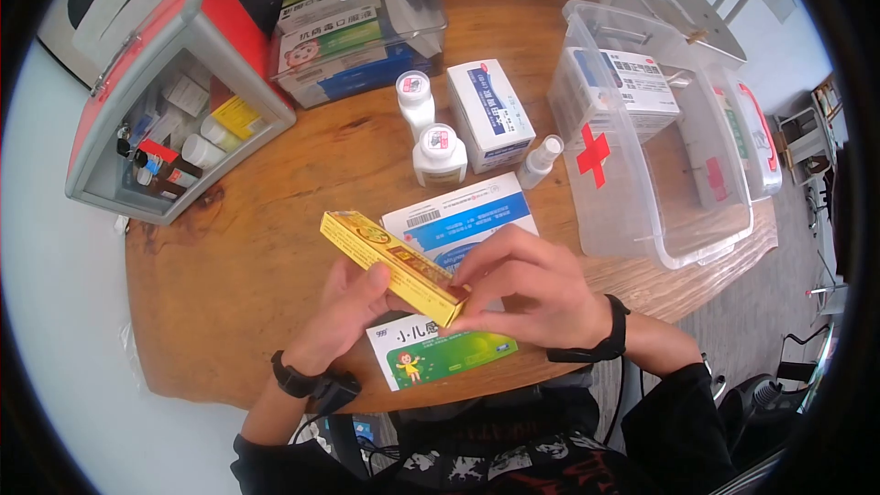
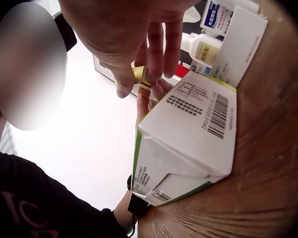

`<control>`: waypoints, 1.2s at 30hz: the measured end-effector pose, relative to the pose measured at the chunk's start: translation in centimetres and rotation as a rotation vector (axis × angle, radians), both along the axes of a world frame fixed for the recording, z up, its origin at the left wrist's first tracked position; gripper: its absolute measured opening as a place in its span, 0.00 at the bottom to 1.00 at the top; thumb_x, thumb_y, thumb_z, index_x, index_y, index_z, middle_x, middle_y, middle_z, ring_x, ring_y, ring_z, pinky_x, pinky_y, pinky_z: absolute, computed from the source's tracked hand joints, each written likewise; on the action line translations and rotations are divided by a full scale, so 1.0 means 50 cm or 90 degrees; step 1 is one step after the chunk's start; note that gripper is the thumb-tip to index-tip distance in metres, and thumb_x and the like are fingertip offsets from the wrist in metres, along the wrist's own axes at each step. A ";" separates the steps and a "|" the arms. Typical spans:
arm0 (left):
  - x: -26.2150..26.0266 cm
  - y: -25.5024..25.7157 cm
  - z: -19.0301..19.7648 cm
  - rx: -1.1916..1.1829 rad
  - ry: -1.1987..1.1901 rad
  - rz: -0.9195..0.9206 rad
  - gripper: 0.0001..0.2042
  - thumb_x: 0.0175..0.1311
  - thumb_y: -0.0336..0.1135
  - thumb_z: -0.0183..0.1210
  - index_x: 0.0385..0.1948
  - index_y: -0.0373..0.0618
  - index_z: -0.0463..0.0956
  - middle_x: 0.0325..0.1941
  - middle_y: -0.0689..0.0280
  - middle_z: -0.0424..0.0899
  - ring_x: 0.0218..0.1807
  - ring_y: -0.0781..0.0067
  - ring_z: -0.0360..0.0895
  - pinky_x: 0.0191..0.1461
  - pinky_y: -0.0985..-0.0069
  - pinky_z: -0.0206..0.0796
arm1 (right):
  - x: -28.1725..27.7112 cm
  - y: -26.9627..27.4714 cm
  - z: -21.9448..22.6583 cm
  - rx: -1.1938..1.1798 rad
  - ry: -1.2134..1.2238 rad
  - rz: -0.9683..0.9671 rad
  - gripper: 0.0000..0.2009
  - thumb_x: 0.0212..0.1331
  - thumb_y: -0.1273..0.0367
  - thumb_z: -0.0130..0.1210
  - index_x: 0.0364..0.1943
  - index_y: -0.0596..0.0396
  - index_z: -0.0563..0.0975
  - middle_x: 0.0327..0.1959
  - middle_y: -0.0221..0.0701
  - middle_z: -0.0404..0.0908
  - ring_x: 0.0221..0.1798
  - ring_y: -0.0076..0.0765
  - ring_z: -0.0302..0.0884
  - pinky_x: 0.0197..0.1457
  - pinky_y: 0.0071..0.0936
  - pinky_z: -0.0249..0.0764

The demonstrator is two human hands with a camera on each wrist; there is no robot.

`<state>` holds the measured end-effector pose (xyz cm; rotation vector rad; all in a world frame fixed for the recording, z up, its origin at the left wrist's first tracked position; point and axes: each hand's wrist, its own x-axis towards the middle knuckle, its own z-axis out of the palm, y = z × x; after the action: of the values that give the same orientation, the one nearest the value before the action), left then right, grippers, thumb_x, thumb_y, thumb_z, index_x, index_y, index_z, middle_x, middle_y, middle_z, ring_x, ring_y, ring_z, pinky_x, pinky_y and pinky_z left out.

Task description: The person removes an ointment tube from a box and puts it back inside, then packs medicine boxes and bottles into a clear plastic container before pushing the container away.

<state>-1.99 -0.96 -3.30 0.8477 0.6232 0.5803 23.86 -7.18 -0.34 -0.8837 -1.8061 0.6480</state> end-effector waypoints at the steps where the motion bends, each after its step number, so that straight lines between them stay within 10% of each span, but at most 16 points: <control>1: -0.002 -0.001 -0.004 -0.003 -0.008 0.003 0.34 0.75 0.51 0.63 0.70 0.37 0.60 0.67 0.50 0.78 0.64 0.57 0.82 0.65 0.59 0.79 | -0.002 -0.001 -0.002 0.017 0.012 0.015 0.11 0.54 0.70 0.76 0.38 0.51 0.83 0.47 0.29 0.86 0.44 0.33 0.88 0.42 0.25 0.85; 12: 0.022 -0.002 0.026 0.023 -0.018 0.135 0.21 0.57 0.22 0.74 0.50 0.38 0.76 0.49 0.59 0.87 0.52 0.65 0.85 0.55 0.67 0.80 | 0.035 -0.061 0.071 0.144 -0.114 -0.169 0.17 0.60 0.73 0.70 0.54 0.49 0.85 0.54 0.31 0.87 0.43 0.31 0.89 0.38 0.22 0.85; 14: -0.037 0.019 -0.043 0.352 0.194 0.055 0.35 0.78 0.68 0.41 0.63 0.39 0.67 0.62 0.53 0.78 0.63 0.55 0.80 0.62 0.54 0.76 | 0.068 -0.120 0.164 0.065 -0.049 -0.152 0.17 0.62 0.70 0.68 0.56 0.46 0.87 0.54 0.31 0.88 0.41 0.31 0.89 0.39 0.24 0.85; 19: 0.016 0.018 0.004 0.082 -0.068 0.022 0.30 0.82 0.62 0.34 0.52 0.39 0.70 0.47 0.51 0.82 0.47 0.53 0.86 0.50 0.58 0.80 | 0.219 -0.151 0.255 0.340 0.024 -0.593 0.19 0.75 0.71 0.57 0.65 0.65 0.71 0.49 0.44 0.85 0.49 0.33 0.86 0.45 0.26 0.84; 24: 0.020 0.013 0.009 0.089 -0.037 0.052 0.26 0.83 0.57 0.36 0.50 0.40 0.71 0.43 0.54 0.82 0.42 0.55 0.85 0.44 0.62 0.80 | 0.346 -0.126 0.269 0.093 -0.071 -0.615 0.15 0.72 0.68 0.62 0.57 0.61 0.79 0.42 0.34 0.87 0.46 0.26 0.87 0.42 0.20 0.82; 36: 0.019 0.013 0.007 0.122 -0.043 0.023 0.21 0.81 0.51 0.41 0.49 0.40 0.70 0.44 0.55 0.82 0.42 0.59 0.84 0.45 0.65 0.78 | 0.412 0.045 0.255 -0.269 -0.182 -0.529 0.19 0.73 0.64 0.57 0.57 0.66 0.77 0.48 0.47 0.86 0.48 0.40 0.90 0.52 0.34 0.83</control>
<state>-1.05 -0.31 -2.97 0.9940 0.5274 0.7077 44.47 -4.93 12.39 -1.9428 -1.3519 0.3610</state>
